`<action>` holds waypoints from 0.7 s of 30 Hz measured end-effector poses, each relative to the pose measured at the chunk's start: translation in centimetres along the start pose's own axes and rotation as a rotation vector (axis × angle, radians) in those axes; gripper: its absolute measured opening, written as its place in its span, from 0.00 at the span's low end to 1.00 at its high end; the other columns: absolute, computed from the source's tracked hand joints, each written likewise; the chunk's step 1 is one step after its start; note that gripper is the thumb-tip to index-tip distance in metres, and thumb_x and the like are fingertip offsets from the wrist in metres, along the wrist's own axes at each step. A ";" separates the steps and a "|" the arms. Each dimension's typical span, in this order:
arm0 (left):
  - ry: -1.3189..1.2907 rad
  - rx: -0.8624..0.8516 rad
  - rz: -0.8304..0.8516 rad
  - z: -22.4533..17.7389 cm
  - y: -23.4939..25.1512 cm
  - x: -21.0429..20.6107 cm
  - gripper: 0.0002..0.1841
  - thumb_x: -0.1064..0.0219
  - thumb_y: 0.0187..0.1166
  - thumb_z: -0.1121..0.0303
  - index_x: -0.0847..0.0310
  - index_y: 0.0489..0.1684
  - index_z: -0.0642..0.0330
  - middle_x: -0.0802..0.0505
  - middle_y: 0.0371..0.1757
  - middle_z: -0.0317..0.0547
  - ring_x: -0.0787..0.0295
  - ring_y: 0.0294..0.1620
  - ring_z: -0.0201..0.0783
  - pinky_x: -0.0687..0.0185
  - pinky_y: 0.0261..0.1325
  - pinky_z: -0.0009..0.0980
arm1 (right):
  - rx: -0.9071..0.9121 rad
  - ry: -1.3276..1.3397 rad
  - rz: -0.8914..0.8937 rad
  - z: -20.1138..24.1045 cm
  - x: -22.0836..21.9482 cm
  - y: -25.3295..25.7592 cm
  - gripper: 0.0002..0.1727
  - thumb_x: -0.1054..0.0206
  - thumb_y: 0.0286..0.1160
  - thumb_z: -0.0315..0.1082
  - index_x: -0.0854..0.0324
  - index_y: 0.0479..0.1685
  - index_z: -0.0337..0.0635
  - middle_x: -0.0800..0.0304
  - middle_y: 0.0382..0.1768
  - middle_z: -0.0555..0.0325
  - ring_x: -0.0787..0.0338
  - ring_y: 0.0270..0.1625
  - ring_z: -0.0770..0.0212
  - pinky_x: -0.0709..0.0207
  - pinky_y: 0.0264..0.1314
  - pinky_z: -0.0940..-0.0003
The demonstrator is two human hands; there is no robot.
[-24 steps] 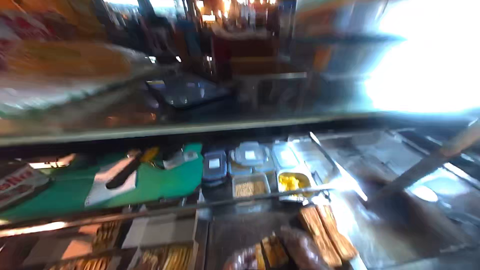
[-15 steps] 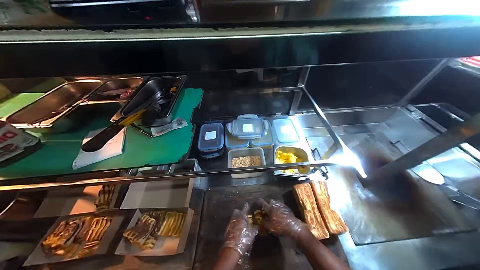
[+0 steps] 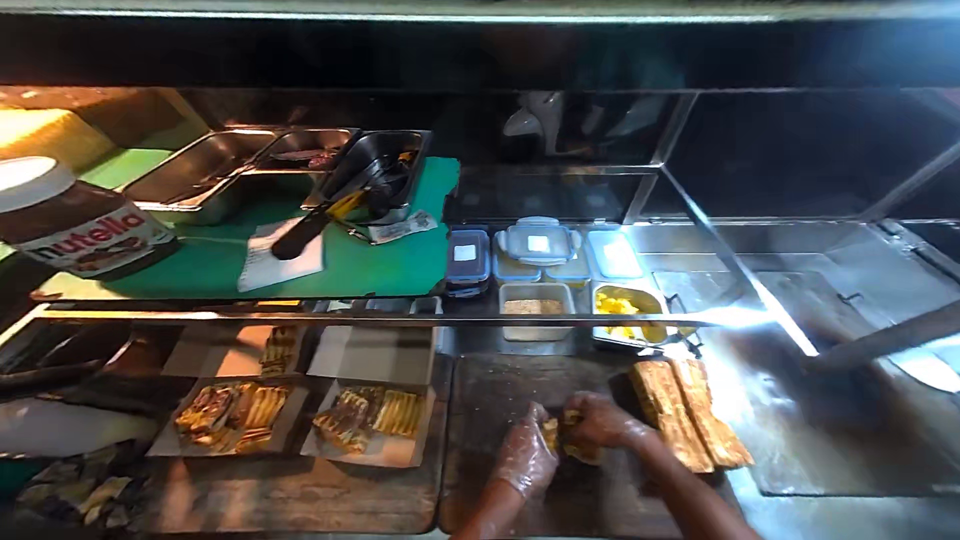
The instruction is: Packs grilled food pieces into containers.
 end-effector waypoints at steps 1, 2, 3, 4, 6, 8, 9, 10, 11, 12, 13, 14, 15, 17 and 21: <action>-0.121 -0.062 -0.028 0.7 -0.7 1.2 0.40 0.18 0.57 0.64 0.30 0.76 0.52 0.10 0.63 0.50 0.10 0.61 0.47 0.14 0.65 0.49 | -0.005 0.094 -0.031 -0.6 0.4 -0.6 0.22 0.17 0.56 0.45 0.10 0.53 0.49 0.08 0.53 0.50 0.10 0.59 0.50 0.18 0.65 0.41; -0.215 -0.136 -0.080 1.7 -1.9 3.3 0.40 0.16 0.55 0.63 0.27 0.74 0.54 0.09 0.60 0.48 0.10 0.59 0.44 0.13 0.65 0.46 | 0.004 0.195 -0.065 -0.9 0.8 -1.2 0.21 0.16 0.56 0.44 0.09 0.49 0.48 0.06 0.48 0.52 0.08 0.53 0.53 0.15 0.60 0.44; -0.266 -0.225 -0.153 2.9 -3.7 6.1 0.38 0.16 0.55 0.63 0.24 0.72 0.55 0.08 0.59 0.46 0.09 0.58 0.40 0.13 0.65 0.42 | 0.021 0.312 -0.097 -1.1 1.0 -2.0 0.20 0.16 0.56 0.42 0.10 0.48 0.46 0.06 0.45 0.53 0.07 0.48 0.54 0.13 0.55 0.47; -0.263 -0.322 -0.250 4.5 -5.7 9.2 0.34 0.17 0.57 0.62 0.20 0.70 0.55 0.07 0.60 0.43 0.10 0.60 0.36 0.15 0.68 0.39 | 0.045 0.424 -0.128 -1.0 1.1 -2.8 0.20 0.16 0.56 0.41 0.11 0.48 0.44 0.06 0.43 0.52 0.06 0.46 0.55 0.12 0.53 0.49; -0.085 -0.458 -0.423 8.5 -8.9 15.4 0.27 0.19 0.62 0.63 0.12 0.65 0.54 0.07 0.63 0.45 0.12 0.67 0.41 0.19 0.75 0.42 | 0.074 0.623 -0.193 0.6 0.9 -4.3 0.19 0.17 0.59 0.36 0.12 0.50 0.40 0.06 0.44 0.51 0.06 0.46 0.54 0.10 0.53 0.52; 0.189 -0.451 -0.361 12.6 -8.8 19.5 0.22 0.24 0.69 0.59 0.11 0.64 0.48 0.08 0.64 0.49 0.14 0.69 0.49 0.21 0.76 0.48 | 0.097 0.785 -0.256 4.3 -0.2 -5.1 0.18 0.19 0.61 0.29 0.14 0.51 0.36 0.06 0.46 0.49 0.06 0.47 0.53 0.09 0.53 0.53; 0.294 -0.418 -0.229 14.3 -7.8 20.0 0.23 0.27 0.72 0.57 0.13 0.68 0.46 0.10 0.67 0.51 0.17 0.73 0.52 0.25 0.78 0.51 | 0.116 0.836 -0.275 6.7 -0.8 -5.1 0.18 0.21 0.62 0.28 0.15 0.52 0.36 0.06 0.47 0.48 0.06 0.48 0.52 0.09 0.53 0.52; 0.377 -0.383 -0.074 15.7 -6.8 19.8 0.25 0.28 0.73 0.56 0.16 0.72 0.46 0.13 0.71 0.53 0.20 0.76 0.55 0.28 0.80 0.55 | 0.140 0.879 -0.291 9.3 -1.6 -4.7 0.17 0.21 0.62 0.27 0.15 0.51 0.35 0.07 0.47 0.47 0.06 0.48 0.52 0.10 0.53 0.52; 0.437 -0.361 0.052 16.7 -5.8 19.4 0.28 0.26 0.71 0.56 0.18 0.73 0.48 0.15 0.74 0.56 0.23 0.77 0.59 0.29 0.80 0.59 | 0.171 0.924 -0.321 11.8 -2.4 -3.9 0.16 0.21 0.62 0.27 0.15 0.50 0.35 0.07 0.46 0.47 0.06 0.48 0.52 0.10 0.52 0.52; 0.465 -0.364 0.128 17.5 -5.1 19.0 0.28 0.25 0.69 0.56 0.18 0.72 0.50 0.15 0.73 0.57 0.22 0.76 0.59 0.28 0.78 0.60 | 0.194 0.957 -0.354 14.3 -3.1 -3.2 0.16 0.21 0.62 0.26 0.15 0.49 0.35 0.07 0.45 0.48 0.06 0.47 0.52 0.10 0.52 0.52; 0.466 -0.387 0.163 17.9 -4.8 18.8 0.27 0.25 0.68 0.56 0.16 0.69 0.50 0.14 0.71 0.56 0.20 0.75 0.58 0.26 0.77 0.59 | 0.219 0.981 -0.377 16.7 -3.5 -2.6 0.15 0.21 0.62 0.26 0.16 0.48 0.35 0.07 0.45 0.48 0.07 0.47 0.52 0.10 0.52 0.52; 0.455 -0.412 0.181 18.1 -4.7 18.8 0.25 0.25 0.68 0.57 0.15 0.67 0.50 0.12 0.69 0.55 0.18 0.73 0.56 0.25 0.76 0.57 | 0.237 0.990 -0.400 19.1 -3.9 -2.2 0.15 0.21 0.63 0.25 0.16 0.48 0.34 0.07 0.45 0.49 0.07 0.48 0.53 0.10 0.53 0.53; 0.444 -0.433 0.203 18.0 -4.8 18.9 0.22 0.26 0.70 0.60 0.14 0.65 0.52 0.12 0.68 0.55 0.18 0.72 0.56 0.24 0.76 0.56 | 0.241 0.979 -0.428 21.2 -4.0 -1.9 0.15 0.21 0.63 0.25 0.16 0.48 0.35 0.07 0.45 0.50 0.07 0.48 0.54 0.10 0.53 0.54; 0.428 -0.469 0.208 17.9 -5.0 18.7 0.16 0.32 0.75 0.67 0.12 0.61 0.55 0.11 0.66 0.54 0.16 0.70 0.55 0.22 0.73 0.56 | 0.231 0.843 -0.479 24.8 -4.3 -0.8 0.15 0.20 0.63 0.27 0.15 0.48 0.36 0.07 0.45 0.53 0.07 0.49 0.59 0.10 0.56 0.59; 0.403 -0.485 0.163 18.0 -5.4 18.5 0.17 0.36 0.80 0.64 0.13 0.63 0.56 0.12 0.68 0.54 0.15 0.70 0.54 0.21 0.73 0.55 | 0.175 0.275 -0.688 31.9 -3.2 3.5 0.16 0.28 0.74 0.44 0.11 0.55 0.46 0.07 0.53 0.59 0.10 0.60 0.66 0.18 0.70 0.63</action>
Point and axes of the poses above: each hand's wrist, its own y-axis towards the middle knuckle, its own x-axis out of the back of the hand, z = x × y, the point moved 8 cm from there along y, towards the middle knuckle
